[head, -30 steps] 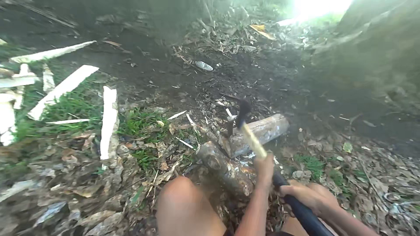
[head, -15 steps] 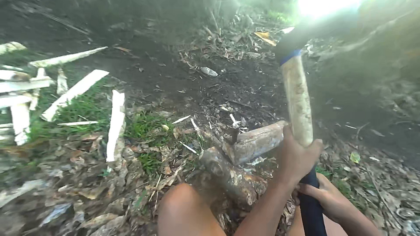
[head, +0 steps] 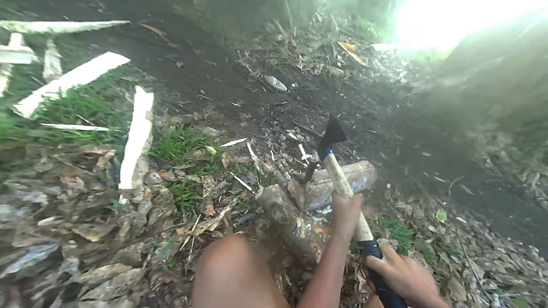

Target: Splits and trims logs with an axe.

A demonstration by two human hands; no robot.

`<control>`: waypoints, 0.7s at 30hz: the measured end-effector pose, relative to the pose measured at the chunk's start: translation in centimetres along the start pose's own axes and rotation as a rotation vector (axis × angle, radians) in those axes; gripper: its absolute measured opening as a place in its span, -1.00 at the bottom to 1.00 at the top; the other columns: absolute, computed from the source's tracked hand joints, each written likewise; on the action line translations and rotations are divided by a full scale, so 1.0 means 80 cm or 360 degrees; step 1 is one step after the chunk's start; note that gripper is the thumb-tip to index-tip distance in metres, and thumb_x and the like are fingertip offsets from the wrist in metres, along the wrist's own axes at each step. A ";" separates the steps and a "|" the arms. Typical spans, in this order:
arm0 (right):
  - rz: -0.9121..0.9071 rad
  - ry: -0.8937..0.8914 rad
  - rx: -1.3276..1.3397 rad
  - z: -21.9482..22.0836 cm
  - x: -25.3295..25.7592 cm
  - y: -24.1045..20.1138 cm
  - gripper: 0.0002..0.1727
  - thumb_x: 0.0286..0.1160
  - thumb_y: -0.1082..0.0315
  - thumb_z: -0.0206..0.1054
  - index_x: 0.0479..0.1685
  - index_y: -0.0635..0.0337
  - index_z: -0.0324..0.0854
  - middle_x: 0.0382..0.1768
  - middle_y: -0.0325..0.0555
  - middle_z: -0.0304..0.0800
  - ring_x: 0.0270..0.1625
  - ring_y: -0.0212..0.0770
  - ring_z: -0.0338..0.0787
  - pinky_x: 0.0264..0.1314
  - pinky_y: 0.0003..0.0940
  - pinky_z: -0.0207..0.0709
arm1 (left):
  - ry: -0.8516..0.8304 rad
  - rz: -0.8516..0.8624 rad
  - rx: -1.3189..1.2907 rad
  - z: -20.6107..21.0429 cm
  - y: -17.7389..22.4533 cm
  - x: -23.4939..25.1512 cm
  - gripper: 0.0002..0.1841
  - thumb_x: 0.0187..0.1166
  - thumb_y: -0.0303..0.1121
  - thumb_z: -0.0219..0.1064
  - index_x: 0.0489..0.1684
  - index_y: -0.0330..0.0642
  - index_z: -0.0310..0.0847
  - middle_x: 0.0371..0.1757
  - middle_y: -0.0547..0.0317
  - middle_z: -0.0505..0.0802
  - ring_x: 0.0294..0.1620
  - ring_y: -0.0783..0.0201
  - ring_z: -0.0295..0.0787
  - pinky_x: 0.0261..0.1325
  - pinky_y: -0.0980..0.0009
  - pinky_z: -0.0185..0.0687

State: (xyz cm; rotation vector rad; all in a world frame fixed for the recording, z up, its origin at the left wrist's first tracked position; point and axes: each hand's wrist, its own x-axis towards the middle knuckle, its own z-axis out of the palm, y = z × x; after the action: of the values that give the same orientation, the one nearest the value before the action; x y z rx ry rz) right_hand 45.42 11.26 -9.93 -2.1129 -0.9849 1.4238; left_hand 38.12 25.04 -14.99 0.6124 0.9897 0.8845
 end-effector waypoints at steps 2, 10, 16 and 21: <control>-0.0192 0.0055 0.0044 0.000 -0.008 -0.008 -0.74 0.26 0.17 0.32 -0.24 0.19 0.58 -0.60 -0.07 0.74 -0.64 -0.11 0.76 -0.54 -0.15 0.72 | -0.0031 0.0110 0.0116 0.005 0.035 -0.015 -0.37 0.44 -0.31 0.48 0.47 -0.34 0.33 -0.18 -0.12 0.78 -0.37 0.12 0.78 -0.25 0.14 0.78; -0.1751 0.0826 -0.0383 -0.050 -0.016 -0.144 -0.36 0.29 -0.09 0.53 0.18 0.21 0.53 -0.07 -0.57 0.78 0.04 -0.76 0.73 0.18 -0.65 0.67 | -0.0283 0.1168 0.0654 0.064 0.242 -0.122 -0.31 0.47 -0.21 0.51 0.56 -0.22 0.32 -0.23 0.02 0.83 -0.31 0.17 0.84 -0.30 0.12 0.81; -0.1030 0.0600 -0.0416 -0.014 0.006 -0.070 -0.71 0.20 0.11 0.50 -0.24 0.12 0.71 -0.44 -0.51 0.79 -0.36 -0.73 0.74 -0.23 -0.59 0.72 | -0.0117 0.0833 0.0423 0.032 0.117 -0.076 -0.39 0.44 -0.31 0.53 0.49 -0.28 0.44 -0.16 -0.03 0.85 -0.22 0.17 0.84 -0.10 0.11 0.82; -0.0134 0.0158 -0.0243 0.011 0.046 0.029 -0.77 0.11 0.21 0.43 -0.36 0.17 0.67 -0.62 -0.11 0.75 -0.62 -0.14 0.76 -0.50 -0.10 0.73 | 0.0119 -0.0093 0.0194 0.002 -0.045 -0.010 -0.46 0.39 -0.25 0.56 0.24 -0.38 0.52 -0.28 -0.10 0.79 -0.41 0.10 0.78 -0.27 0.09 0.78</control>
State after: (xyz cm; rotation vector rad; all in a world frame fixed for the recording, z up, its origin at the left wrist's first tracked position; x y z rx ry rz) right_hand 46.23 12.43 -14.13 -2.1981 -1.1618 1.2264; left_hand 39.29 22.46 -17.40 0.6541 1.1299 0.8046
